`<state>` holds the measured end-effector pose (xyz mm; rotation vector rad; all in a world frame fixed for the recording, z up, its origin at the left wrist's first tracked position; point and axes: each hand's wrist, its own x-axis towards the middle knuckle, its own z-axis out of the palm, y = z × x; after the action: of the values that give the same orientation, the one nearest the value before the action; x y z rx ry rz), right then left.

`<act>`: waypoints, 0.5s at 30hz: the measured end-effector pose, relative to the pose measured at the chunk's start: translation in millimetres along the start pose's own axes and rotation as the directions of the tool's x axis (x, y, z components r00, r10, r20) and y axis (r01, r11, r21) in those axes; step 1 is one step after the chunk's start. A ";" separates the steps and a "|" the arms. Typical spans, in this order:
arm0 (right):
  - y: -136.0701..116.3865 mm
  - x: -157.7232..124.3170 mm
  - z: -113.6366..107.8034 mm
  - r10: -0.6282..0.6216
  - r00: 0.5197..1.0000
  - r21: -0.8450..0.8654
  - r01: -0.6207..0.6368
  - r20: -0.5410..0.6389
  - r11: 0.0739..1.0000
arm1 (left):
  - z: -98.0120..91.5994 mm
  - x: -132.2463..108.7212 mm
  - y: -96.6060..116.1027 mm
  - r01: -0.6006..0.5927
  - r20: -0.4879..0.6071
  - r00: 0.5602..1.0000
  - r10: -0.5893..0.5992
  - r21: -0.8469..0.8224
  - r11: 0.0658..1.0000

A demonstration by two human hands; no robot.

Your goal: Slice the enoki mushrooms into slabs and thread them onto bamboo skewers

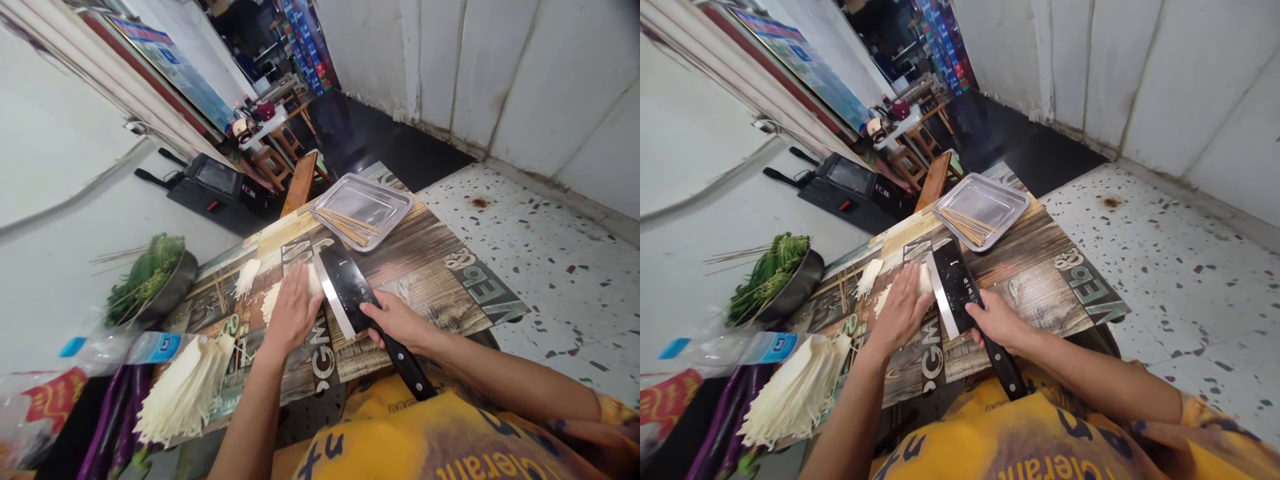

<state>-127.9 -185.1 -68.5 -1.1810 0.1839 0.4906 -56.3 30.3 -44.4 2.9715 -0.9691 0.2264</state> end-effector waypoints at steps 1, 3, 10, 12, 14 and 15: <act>-1.0 -0.6 0.2 0.005 1.000 -0.003 -0.005 0.002 1.000 | 1.3 0.6 -1.3 -0.003 -0.002 1.000 0.003 0.012 1.000; -2.8 -1.8 0.4 0.016 1.000 -0.004 -0.016 0.010 1.000 | 2.0 1.4 -3.1 -0.014 -0.010 1.000 0.014 0.033 0.999; -2.1 -3.6 0.1 0.008 1.000 -0.009 -0.007 0.015 1.000 | 1.9 1.6 -2.2 -0.003 -0.027 1.000 0.002 -0.002 1.000; -0.5 -3.2 -0.1 0.003 1.000 -0.014 -0.003 0.021 1.000 | 2.3 2.2 -2.0 0.009 -0.028 1.000 -0.009 0.002 1.000; 1.2 -2.6 -0.4 -0.003 0.999 -0.018 0.003 0.032 1.000 | 2.1 3.2 -2.3 0.010 -0.021 1.000 -0.010 0.020 1.000; 1.9 -2.3 -0.5 -0.005 0.999 -0.021 0.006 0.036 1.000 | 1.8 3.7 -2.5 0.006 -0.014 1.000 -0.006 0.027 1.000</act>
<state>-130.7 -185.6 -69.3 -1.1921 0.1448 0.5099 -51.6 30.1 -45.6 2.9927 -0.9631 0.2619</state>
